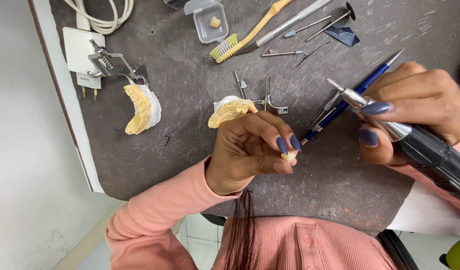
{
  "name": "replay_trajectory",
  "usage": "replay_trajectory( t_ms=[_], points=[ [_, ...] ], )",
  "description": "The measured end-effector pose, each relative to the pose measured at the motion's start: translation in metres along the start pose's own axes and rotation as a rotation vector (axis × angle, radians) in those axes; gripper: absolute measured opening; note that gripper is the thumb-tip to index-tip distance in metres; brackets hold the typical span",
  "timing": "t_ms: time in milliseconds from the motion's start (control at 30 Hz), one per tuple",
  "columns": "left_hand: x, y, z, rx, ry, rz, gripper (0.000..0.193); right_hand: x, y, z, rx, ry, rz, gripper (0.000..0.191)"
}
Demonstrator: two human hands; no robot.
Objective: The person holds a small dental crown/tooth-shaped prosthesis in one hand and grinds and shapes it with a rotary handpiece fitted with different burrs, periodically swapping burrs, repositioning the piece, and checking it against the plaster dental model on the bench.
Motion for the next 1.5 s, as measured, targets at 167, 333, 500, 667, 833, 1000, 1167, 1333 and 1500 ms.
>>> replay_trajectory(
  t_ms=[167,333,500,667,833,1000,1167,1333,1500],
  points=[
    [0.004,0.003,0.000,-0.116,-0.043,0.031,0.027,0.009,-0.007,-0.001,-0.014,-0.042,0.040,0.039],
    [0.001,0.001,-0.002,-0.147,-0.088,0.069,0.026,-0.003,-0.008,-0.002,-0.041,-0.022,0.091,0.042],
    [0.000,0.001,-0.002,-0.148,-0.064,0.074,0.029,-0.015,-0.014,0.018,-0.084,-0.124,0.063,0.038],
    [0.002,0.002,0.000,-0.168,-0.083,0.039,0.026,-0.029,-0.014,0.021,-0.153,-0.181,0.120,0.045],
    [0.003,0.002,0.003,-0.099,-0.118,0.022,0.026,-0.034,-0.021,0.010,-0.452,-0.068,0.370,0.053],
    [0.002,0.005,0.003,-0.107,-0.104,-0.021,0.042,-0.025,-0.022,0.020,-0.273,0.067,0.057,0.042],
    [0.004,0.000,0.004,-0.097,-0.113,-0.039,0.038,-0.014,-0.031,0.023,-0.267,0.262,-0.090,0.037],
    [0.003,-0.001,0.004,-0.134,-0.099,-0.061,0.041,-0.006,-0.031,0.011,-0.373,0.124,-0.006,0.027],
    [-0.002,-0.002,-0.001,-0.153,-0.162,-0.045,0.038,-0.008,-0.031,0.014,-0.437,0.212,0.001,0.039]
  ],
)
Point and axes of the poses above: each hand's wrist, its own x-axis away from the middle knuckle, its own y-axis out of the back of the hand, z = x × y, the point moved 5 cm from there along -x, towards the middle knuckle, and after that the axes turned 4 degrees about y, right-handed, at the moved point
